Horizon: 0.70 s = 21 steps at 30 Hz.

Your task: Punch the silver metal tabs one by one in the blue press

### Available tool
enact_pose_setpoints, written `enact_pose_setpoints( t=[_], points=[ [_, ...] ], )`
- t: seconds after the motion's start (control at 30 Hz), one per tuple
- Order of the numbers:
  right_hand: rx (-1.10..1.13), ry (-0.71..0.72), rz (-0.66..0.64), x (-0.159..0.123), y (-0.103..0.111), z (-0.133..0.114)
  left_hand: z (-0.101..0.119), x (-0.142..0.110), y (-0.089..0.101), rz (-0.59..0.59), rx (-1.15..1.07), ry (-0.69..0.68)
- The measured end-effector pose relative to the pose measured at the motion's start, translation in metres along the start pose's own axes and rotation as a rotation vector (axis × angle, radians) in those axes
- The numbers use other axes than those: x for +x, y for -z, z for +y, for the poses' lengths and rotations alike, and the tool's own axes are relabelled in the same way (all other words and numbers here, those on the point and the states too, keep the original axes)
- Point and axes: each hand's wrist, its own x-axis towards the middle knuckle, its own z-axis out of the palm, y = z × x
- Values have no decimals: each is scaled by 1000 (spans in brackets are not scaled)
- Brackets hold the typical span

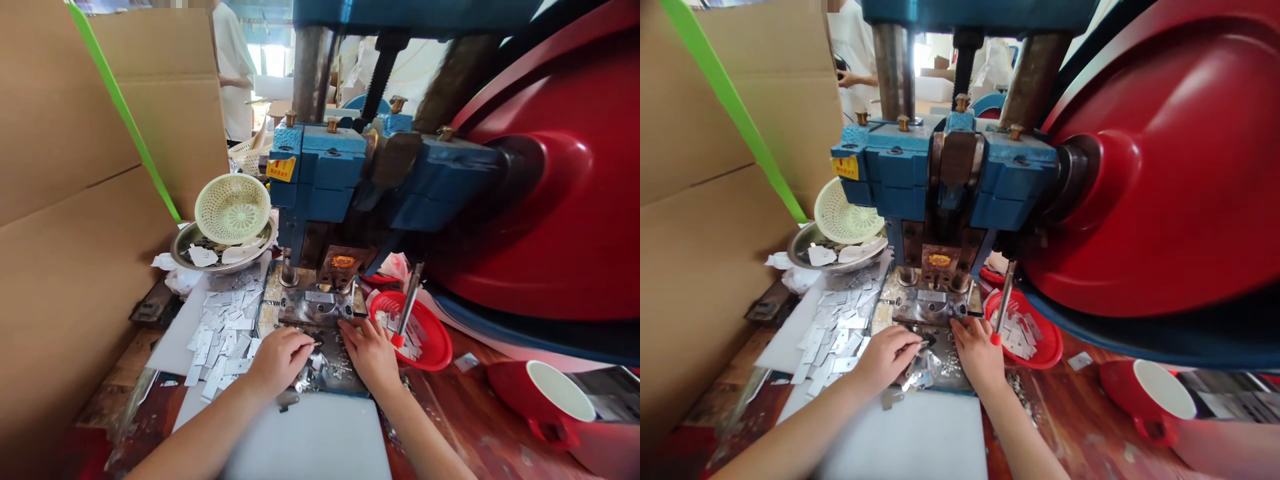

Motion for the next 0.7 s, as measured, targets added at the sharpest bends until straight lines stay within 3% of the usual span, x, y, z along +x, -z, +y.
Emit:
enact_pose_setpoints(
  t=[0.23, 0.7],
  points=[
    [117, -10, 122, 4, -6, 6, 0, 0, 2, 74, -49, -33],
    [178, 53, 83, 7, -14, 2, -6, -1, -2, 144, -44, -88]
  ],
)
